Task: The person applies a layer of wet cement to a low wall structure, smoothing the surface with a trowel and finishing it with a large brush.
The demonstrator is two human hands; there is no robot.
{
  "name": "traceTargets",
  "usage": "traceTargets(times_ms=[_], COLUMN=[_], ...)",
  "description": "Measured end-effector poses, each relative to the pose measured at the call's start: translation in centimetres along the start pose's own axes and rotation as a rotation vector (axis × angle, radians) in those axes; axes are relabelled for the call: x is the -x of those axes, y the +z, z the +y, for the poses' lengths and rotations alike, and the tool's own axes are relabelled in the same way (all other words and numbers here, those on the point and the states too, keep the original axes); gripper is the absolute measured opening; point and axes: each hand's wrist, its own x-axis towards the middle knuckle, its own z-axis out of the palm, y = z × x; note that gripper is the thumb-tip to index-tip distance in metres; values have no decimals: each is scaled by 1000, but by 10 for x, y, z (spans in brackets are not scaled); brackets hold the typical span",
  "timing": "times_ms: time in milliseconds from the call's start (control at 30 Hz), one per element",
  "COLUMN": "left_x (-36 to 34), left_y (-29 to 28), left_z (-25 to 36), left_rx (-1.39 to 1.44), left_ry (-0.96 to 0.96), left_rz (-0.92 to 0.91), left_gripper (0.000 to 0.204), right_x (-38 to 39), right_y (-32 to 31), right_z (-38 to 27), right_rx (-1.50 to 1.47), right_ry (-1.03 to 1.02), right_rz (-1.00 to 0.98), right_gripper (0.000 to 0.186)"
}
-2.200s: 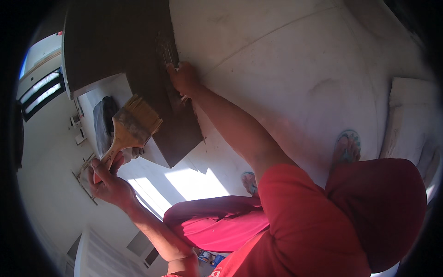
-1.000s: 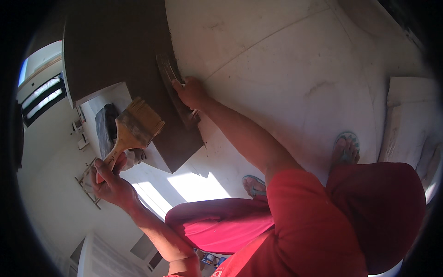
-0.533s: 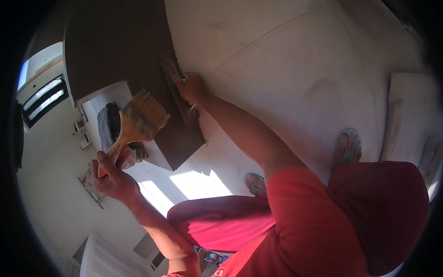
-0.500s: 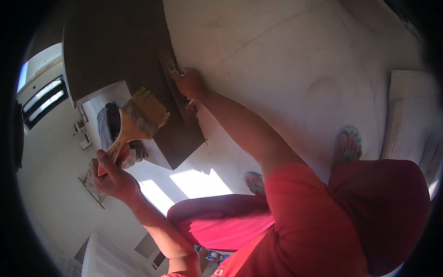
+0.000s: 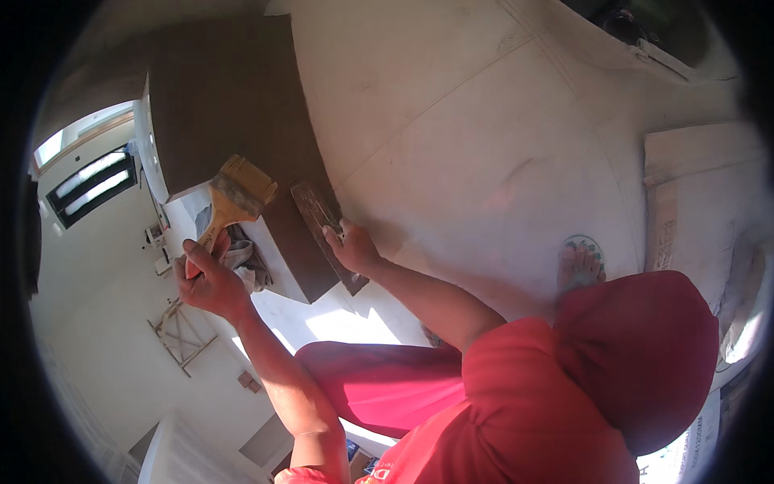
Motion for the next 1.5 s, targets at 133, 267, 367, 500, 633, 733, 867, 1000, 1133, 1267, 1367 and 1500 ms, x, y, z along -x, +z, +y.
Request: traceTargets(times_ms=[133, 267, 367, 500, 633, 733, 867, 1000, 1133, 1267, 1367, 1500], left_x=[-9, -16, -19, -7, 10, 13, 22, 29, 32, 19, -12, -41], left_y=[11, 47, 75, 131, 214, 273, 332, 365, 368, 345, 271, 244], left_z=[36, 89, 171, 272, 346, 365, 346, 320, 318, 345, 399, 435], left_rx=[99, 373, 642, 864, 680, 210, 148, 283, 156, 90, -31, 283], left_ry=[66, 89, 99, 129, 344, 572, 552, 369, 324, 403, 541, 580], left_rz=[73, 18, -113, -421, -540, -449, -628, -791, -858, -886, -871, -845], left_gripper=[36, 33, 32, 36, 37, 37, 37, 30, 23, 25, 23, 19], right_x=[7, 5, -3, -15, -17, -7, 5, 0, -7, -16, -14, -20], right_y=[-9, -39, -62, -88, -118, -119, -117, -124, -139, -150, -150, -175], right_z=[-47, -92, -115, -132, -149, -166, -187, -189, -194, -191, -205, -208], right_rx=[-27, -32, -53, -92, -144, -186, -249, -241, -221, -204, -210, -82], right_ry=[66, 126, 114, 93, 68, 51, 17, 2, -32, -47, -77, -81], right_rz=[101, 175, 202, 174, 113, 79, 29, 28, 54, 102, 96, 154], right_gripper=[56, 56, 58, 53, 52, 51, 51, 50, 49, 49, 48, 49])
